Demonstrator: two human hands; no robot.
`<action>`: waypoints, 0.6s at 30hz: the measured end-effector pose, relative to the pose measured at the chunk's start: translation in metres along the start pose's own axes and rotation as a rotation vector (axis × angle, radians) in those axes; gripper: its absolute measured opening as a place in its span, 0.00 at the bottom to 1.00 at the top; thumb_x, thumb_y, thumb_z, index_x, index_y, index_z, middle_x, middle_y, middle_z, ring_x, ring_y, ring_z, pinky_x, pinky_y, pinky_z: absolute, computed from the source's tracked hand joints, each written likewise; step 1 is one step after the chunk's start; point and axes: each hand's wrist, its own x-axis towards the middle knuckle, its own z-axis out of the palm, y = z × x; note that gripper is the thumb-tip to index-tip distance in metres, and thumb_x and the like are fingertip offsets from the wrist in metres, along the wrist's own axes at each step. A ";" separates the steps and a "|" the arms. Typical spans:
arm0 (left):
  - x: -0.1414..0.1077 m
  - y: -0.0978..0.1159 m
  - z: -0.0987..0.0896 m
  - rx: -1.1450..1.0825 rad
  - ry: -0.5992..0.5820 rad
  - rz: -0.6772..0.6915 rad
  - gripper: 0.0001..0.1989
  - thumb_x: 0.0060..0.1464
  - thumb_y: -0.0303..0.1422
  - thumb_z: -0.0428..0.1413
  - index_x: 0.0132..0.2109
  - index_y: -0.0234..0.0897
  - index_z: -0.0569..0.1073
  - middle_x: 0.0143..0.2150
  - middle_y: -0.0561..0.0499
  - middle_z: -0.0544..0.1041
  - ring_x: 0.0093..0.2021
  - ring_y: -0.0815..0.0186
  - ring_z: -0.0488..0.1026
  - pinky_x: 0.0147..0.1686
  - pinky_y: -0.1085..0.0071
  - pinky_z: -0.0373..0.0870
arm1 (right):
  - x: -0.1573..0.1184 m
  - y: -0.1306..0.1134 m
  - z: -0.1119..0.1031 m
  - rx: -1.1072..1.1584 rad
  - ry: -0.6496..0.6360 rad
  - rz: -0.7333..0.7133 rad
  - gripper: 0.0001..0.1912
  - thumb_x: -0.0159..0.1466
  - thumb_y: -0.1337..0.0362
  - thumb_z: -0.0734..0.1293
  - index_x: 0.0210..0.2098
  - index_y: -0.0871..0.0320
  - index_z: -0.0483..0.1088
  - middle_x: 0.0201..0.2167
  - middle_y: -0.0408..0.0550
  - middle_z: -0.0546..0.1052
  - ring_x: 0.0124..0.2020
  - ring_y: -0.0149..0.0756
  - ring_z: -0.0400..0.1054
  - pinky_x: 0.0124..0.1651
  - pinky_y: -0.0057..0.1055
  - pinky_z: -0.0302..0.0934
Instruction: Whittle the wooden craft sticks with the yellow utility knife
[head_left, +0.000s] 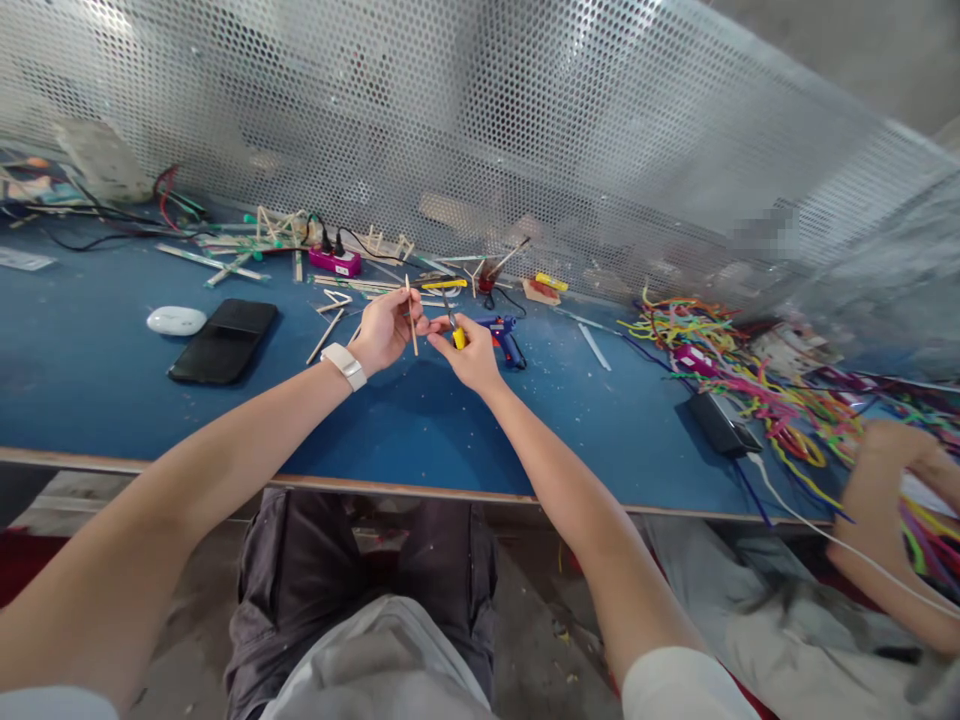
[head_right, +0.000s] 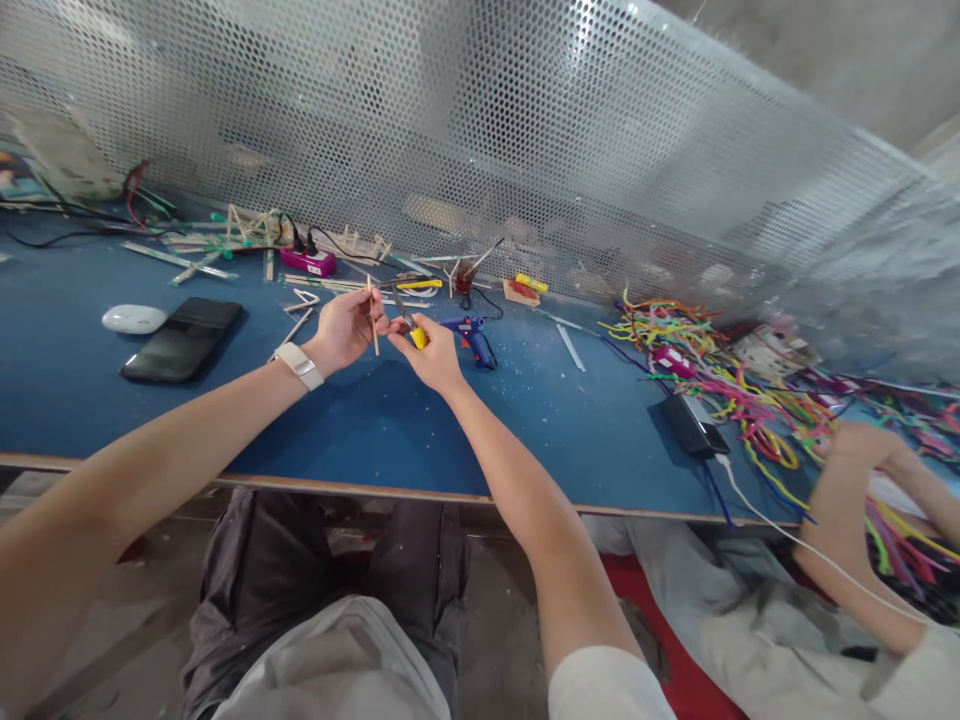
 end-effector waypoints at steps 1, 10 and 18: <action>0.000 0.000 0.000 0.013 0.003 0.002 0.09 0.71 0.35 0.56 0.39 0.41 0.74 0.28 0.52 0.69 0.26 0.65 0.70 0.34 0.65 0.78 | 0.000 0.000 0.000 0.000 0.002 0.005 0.29 0.68 0.32 0.78 0.43 0.53 0.82 0.46 0.54 0.89 0.49 0.49 0.84 0.62 0.48 0.75; 0.001 0.000 0.000 0.003 0.011 0.004 0.10 0.71 0.34 0.55 0.38 0.41 0.74 0.28 0.52 0.69 0.25 0.66 0.69 0.33 0.65 0.76 | -0.002 0.001 -0.001 -0.019 -0.016 0.024 0.30 0.71 0.31 0.74 0.46 0.53 0.83 0.43 0.53 0.89 0.46 0.48 0.84 0.58 0.45 0.75; 0.000 -0.001 0.001 0.040 0.017 0.029 0.11 0.73 0.37 0.55 0.38 0.42 0.73 0.27 0.53 0.69 0.25 0.64 0.71 0.36 0.62 0.77 | -0.001 0.003 -0.001 -0.039 -0.026 0.014 0.30 0.73 0.31 0.72 0.47 0.53 0.83 0.42 0.52 0.88 0.47 0.49 0.84 0.61 0.46 0.75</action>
